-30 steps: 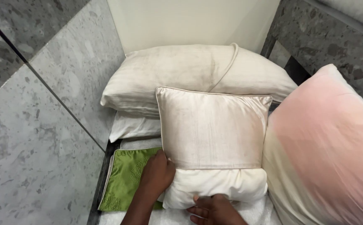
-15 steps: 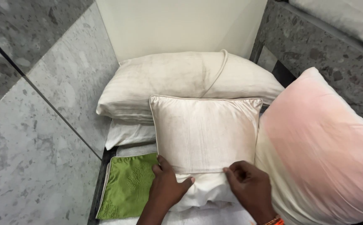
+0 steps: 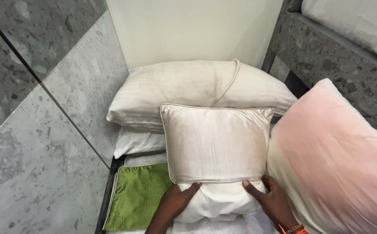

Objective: The person folds a green and red patterned cloth on a bed. They then pick up a white pillow and insert it into a white pillowcase, adjusting the corners and smoothing the fabric.

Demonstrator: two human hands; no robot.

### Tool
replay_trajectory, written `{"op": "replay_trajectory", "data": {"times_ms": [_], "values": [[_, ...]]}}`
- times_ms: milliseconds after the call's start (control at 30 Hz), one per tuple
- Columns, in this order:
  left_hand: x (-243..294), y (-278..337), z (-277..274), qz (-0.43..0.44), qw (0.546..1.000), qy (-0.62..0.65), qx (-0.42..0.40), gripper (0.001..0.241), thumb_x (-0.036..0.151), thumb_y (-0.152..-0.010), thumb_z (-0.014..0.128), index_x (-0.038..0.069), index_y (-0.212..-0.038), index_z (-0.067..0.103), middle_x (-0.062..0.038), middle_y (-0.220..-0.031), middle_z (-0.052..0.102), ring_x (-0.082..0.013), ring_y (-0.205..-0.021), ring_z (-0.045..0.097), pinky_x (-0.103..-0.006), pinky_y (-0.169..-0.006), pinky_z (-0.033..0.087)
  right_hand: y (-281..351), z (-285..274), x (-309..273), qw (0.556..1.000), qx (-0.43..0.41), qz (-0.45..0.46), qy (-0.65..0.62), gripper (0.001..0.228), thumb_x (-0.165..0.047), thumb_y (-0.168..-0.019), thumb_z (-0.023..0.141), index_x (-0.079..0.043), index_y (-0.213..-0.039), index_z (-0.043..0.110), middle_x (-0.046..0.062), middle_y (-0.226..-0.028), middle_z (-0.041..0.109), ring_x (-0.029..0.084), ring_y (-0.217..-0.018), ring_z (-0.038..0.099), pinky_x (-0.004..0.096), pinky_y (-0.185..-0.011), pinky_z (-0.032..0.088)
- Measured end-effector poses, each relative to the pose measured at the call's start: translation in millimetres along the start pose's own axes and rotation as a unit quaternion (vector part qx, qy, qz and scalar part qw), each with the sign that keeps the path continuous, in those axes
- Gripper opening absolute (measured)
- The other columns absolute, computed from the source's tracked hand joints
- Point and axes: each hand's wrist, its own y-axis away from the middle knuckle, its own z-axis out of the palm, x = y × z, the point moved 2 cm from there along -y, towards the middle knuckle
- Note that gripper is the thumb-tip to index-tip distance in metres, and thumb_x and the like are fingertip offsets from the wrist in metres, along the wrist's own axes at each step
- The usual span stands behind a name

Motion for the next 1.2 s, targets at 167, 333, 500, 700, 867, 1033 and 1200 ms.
{"op": "replay_trajectory", "data": {"times_ms": [167,333,500,700,867,1033,1200], "values": [[18.2,16.4,-1.7,-0.006,0.992,0.129,0.011,0.068,0.052,-0.074,0.078,0.006,-0.124,0.071,-0.015,-0.11,0.081,-0.0277,-0.097,0.08,-0.038,-0.089,0.06,-0.3,-2.0,-8.5,0.985,-0.024,0.092,-0.144,0.088,-0.032,-0.075,0.084,0.0,-0.148,0.049,0.022,-0.138,0.068,0.031,-0.128,0.064,0.042,-0.109,0.045],[35.5,38.4,-5.9,-0.028,0.974,0.223,0.04,0.062,0.044,-0.07,0.085,-0.001,-0.113,0.076,-0.018,-0.1,0.083,-0.0271,-0.086,0.08,-0.0386,-0.081,0.061,17.8,-5.5,-39.6,0.962,-0.098,0.066,-0.248,0.077,-0.025,-0.077,0.078,-0.002,-0.146,0.055,0.015,-0.14,0.068,0.027,-0.127,0.06,0.043,-0.107,0.043],[55.9,55.7,-0.9,0.046,0.969,0.213,0.119,0.057,0.046,-0.072,0.083,0.001,-0.104,0.075,-0.015,-0.092,0.082,-0.0244,-0.082,0.079,-0.037,-0.079,0.06,31.0,-19.4,-67.9,0.947,-0.047,0.052,-0.315,0.075,-0.016,-0.077,0.075,-0.005,-0.148,0.053,0.021,-0.129,0.073,0.032,-0.113,0.068,0.046,-0.098,0.053],[73.8,70.8,-7.0,0.093,0.969,0.144,0.176,0.059,0.05,-0.076,0.076,0.004,-0.112,0.07,-0.016,-0.098,0.08,-0.0285,-0.089,0.078,-0.0411,-0.082,0.06,40.5,-34.4,-93.9,0.972,-0.023,-0.116,-0.202,0.069,-0.021,-0.082,0.073,-0.006,-0.148,0.057,0.014,-0.128,0.074,0.021,-0.107,0.068,0.039,-0.091,0.054],[23.4,18.9,10.2,0.059,0.996,-0.011,0.067,0.078,0.058,-0.081,0.071,0.006,-0.135,0.054,-0.018,-0.121,0.071,-0.0336,-0.112,0.07,-0.0435,-0.098,0.054,-13.5,-25.8,-33.2,0.994,-0.027,-0.099,-0.045,0.06,-0.022,-0.08,0.08,-0.007,-0.136,0.066,0.014,-0.115,0.08,0.022,-0.095,0.073,0.039,-0.084,0.058],[12.3,3.8,19.5,0.018,0.994,-0.105,0.004,0.09,0.062,-0.083,0.069,0.001,-0.145,0.045,-0.022,-0.13,0.067,-0.0358,-0.121,0.068,-0.0432,-0.105,0.052,0.2,-20.7,-44.3,0.985,0.019,-0.05,0.164,0.068,-0.027,-0.081,0.081,-0.01,-0.143,0.058,0.012,-0.112,0.079,0.024,-0.09,0.073,0.036,-0.085,0.057],[19.4,9.8,12.9,0.009,0.991,-0.129,0.035,0.078,0.06,-0.081,0.07,-0.002,-0.127,0.057,-0.024,-0.12,0.069,-0.0379,-0.114,0.069,-0.0457,-0.1,0.054,-18.2,-14.8,-20.4,0.996,-0.04,-0.07,-0.042,0.063,-0.026,-0.073,0.081,-0.004,-0.13,0.068,0.017,-0.113,0.077,0.029,-0.096,0.076,0.039,-0.087,0.058]]}}
